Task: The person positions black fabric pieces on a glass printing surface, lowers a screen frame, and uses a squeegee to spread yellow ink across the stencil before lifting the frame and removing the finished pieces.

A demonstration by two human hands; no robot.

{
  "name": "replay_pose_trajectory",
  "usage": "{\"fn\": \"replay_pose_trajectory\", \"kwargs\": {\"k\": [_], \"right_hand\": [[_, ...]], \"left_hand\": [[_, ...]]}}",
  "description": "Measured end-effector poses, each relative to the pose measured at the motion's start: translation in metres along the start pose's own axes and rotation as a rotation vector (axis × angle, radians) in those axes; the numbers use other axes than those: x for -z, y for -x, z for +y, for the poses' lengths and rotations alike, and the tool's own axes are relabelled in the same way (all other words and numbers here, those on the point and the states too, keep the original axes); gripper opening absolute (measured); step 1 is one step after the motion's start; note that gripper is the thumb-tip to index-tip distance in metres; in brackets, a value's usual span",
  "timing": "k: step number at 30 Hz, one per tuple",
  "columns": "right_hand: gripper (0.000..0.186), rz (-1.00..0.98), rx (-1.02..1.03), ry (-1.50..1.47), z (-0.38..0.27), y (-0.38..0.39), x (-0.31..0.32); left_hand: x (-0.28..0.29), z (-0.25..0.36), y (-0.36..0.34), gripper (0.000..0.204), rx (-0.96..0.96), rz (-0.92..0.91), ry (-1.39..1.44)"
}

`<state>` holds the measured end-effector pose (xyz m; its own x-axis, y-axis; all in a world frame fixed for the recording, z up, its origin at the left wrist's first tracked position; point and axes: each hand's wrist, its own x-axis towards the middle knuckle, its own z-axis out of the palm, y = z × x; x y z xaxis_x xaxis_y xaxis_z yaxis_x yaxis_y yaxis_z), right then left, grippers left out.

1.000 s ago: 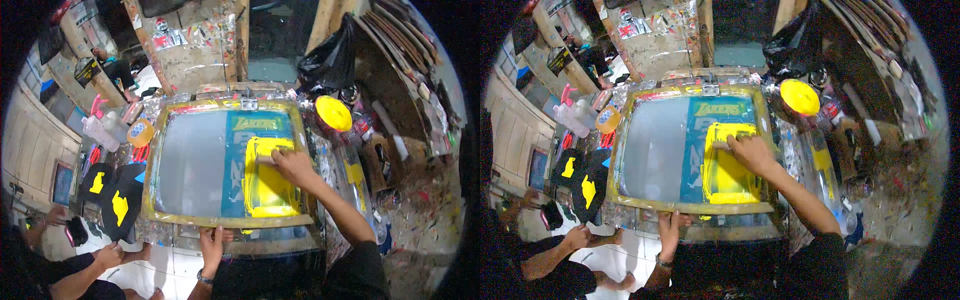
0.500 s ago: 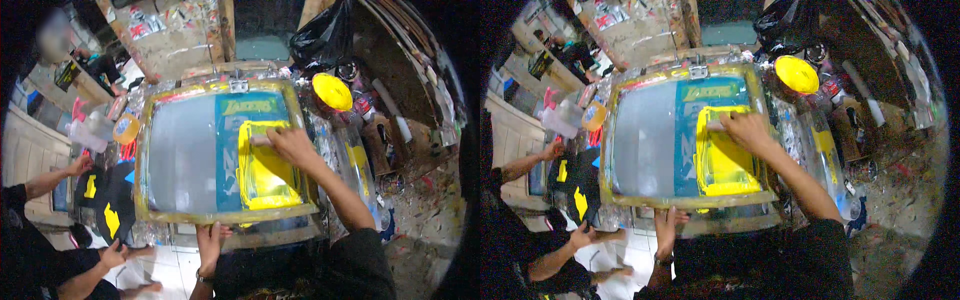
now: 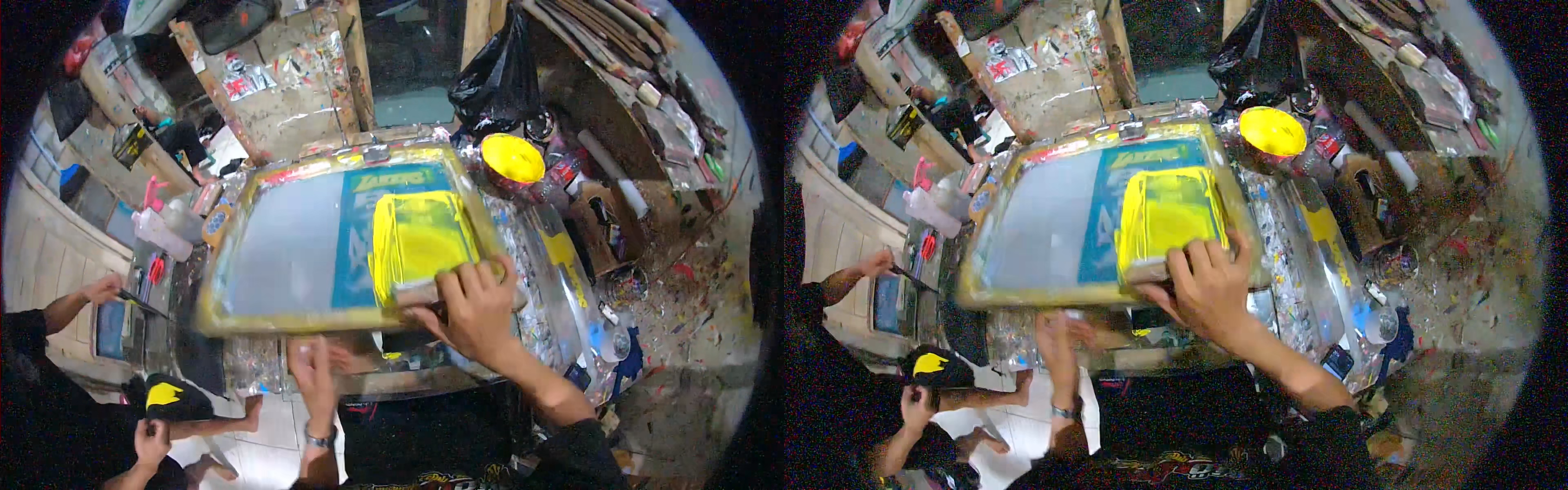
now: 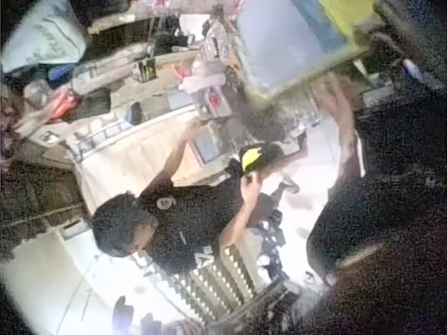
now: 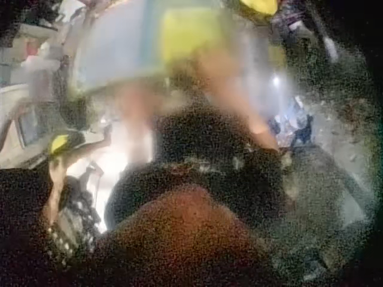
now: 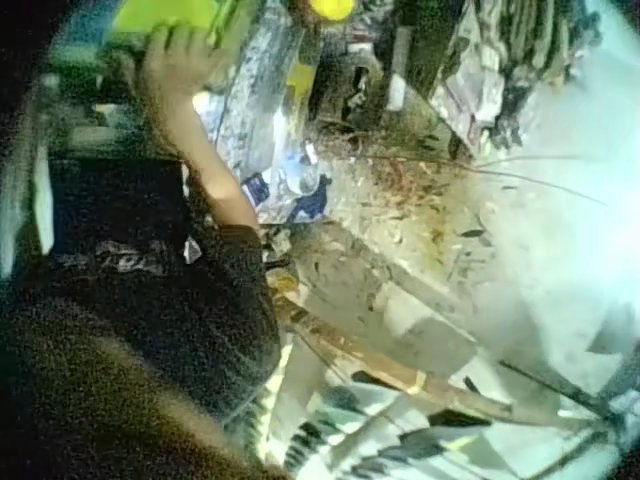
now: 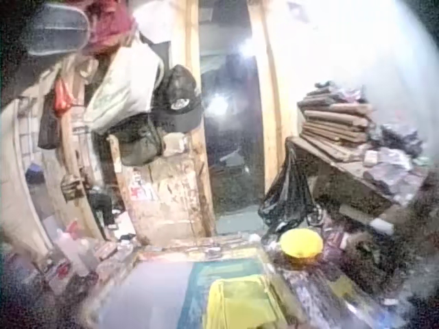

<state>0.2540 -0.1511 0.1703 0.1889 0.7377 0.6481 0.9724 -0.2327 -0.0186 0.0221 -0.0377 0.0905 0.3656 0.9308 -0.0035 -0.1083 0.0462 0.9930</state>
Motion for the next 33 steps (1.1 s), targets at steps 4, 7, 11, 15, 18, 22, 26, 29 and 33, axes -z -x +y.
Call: {"fn": "replay_pose_trajectory", "kwargs": {"k": [4, 7, 11, 15, 18, 22, 26, 29, 33], "right_hand": [[0.048, 0.249, 0.116, 0.039, 0.020, -0.104, 0.011], [0.053, 0.240, 0.129, 0.199, 0.031, -0.170, 0.025], [0.076, 0.053, -0.043, 0.072, 0.051, -0.228, 0.050], [0.081, 0.044, -0.108, 0.150, 0.072, -0.258, 0.057], [0.084, -0.064, -0.102, 0.106, 0.092, -0.286, 0.037], [0.063, 0.080, 0.076, 0.155, 0.142, -0.300, 0.033], [0.066, 0.147, 0.092, -0.025, 0.073, -0.298, 0.019], [0.069, 0.008, 0.032, 0.290, 0.129, -0.332, 0.028], [0.071, -0.199, -0.082, 0.066, 0.075, -0.311, 0.045]], "left_hand": [[-0.041, 0.061, -0.055, 0.026, -0.373, 0.064, -0.021], [-0.092, 0.035, -0.116, 0.044, -0.513, 0.140, -0.370], [-0.107, -0.087, -0.167, 0.091, -0.342, 0.145, -1.394], [-0.075, -0.112, -0.141, 0.052, -0.343, 0.157, -0.852], [0.011, -0.062, -0.101, 0.026, -0.185, 0.428, -0.596], [0.168, -0.001, -0.094, 0.041, -0.275, 0.971, -0.656], [0.258, -0.003, -0.071, 0.050, -0.197, 1.039, -1.104], [0.114, -0.022, -0.075, 0.059, -0.534, 0.483, -1.189], [-0.021, -0.031, -0.034, 0.069, -0.556, -0.551, -1.340]]}}
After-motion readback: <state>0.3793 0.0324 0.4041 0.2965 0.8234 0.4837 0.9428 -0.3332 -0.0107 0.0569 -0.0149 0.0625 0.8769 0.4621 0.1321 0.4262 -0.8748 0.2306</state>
